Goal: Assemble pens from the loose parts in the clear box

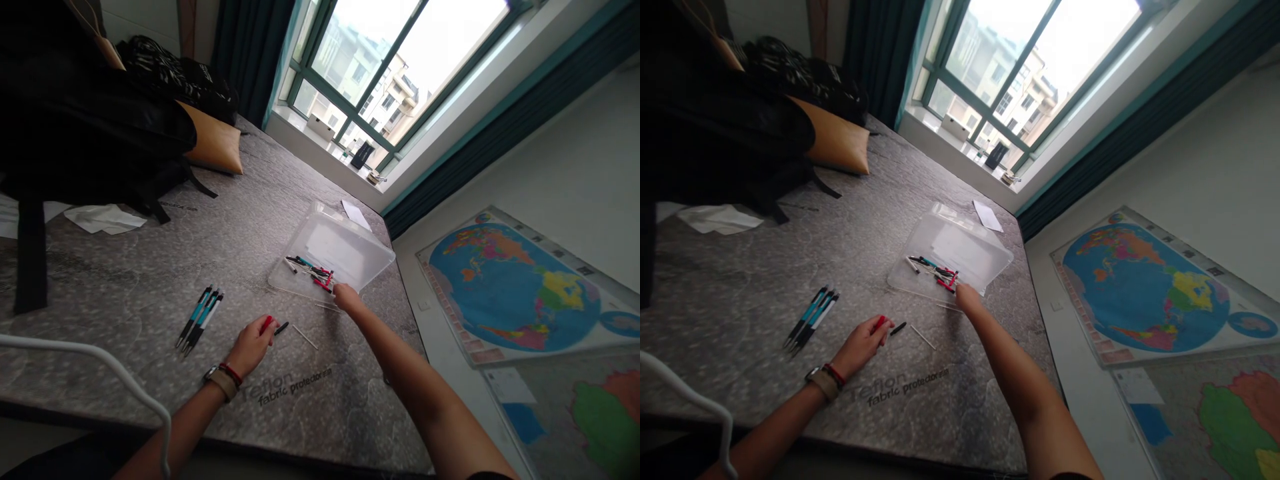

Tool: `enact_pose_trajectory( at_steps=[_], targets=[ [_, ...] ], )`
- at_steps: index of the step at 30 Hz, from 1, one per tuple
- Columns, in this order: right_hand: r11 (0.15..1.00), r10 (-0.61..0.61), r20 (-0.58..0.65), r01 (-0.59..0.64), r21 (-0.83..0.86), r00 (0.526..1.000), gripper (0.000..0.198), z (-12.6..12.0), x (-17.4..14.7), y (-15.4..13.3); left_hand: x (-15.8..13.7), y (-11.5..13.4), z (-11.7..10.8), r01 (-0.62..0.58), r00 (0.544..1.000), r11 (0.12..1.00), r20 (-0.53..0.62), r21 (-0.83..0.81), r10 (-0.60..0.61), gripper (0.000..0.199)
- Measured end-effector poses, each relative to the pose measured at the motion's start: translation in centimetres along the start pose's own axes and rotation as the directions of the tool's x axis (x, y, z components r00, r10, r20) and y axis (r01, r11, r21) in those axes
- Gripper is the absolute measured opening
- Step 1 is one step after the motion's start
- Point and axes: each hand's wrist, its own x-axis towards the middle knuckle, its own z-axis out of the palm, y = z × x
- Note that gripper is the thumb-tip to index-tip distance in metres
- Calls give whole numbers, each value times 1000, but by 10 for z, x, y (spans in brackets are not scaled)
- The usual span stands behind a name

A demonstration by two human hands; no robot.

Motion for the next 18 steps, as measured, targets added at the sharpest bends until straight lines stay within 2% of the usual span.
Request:
enact_pose_trajectory(
  at_steps=[9,18],
  targets=[
    [999,13,37,-12,-31,999,26,15,15,-2,1,-2,-1,-22,1000,1000,22,22,21,39],
    [993,-116,64,117,-13,991,21,10,6,-8,-1,1,-1,-3,1000,1000,13,-5,3,42]
  ],
)
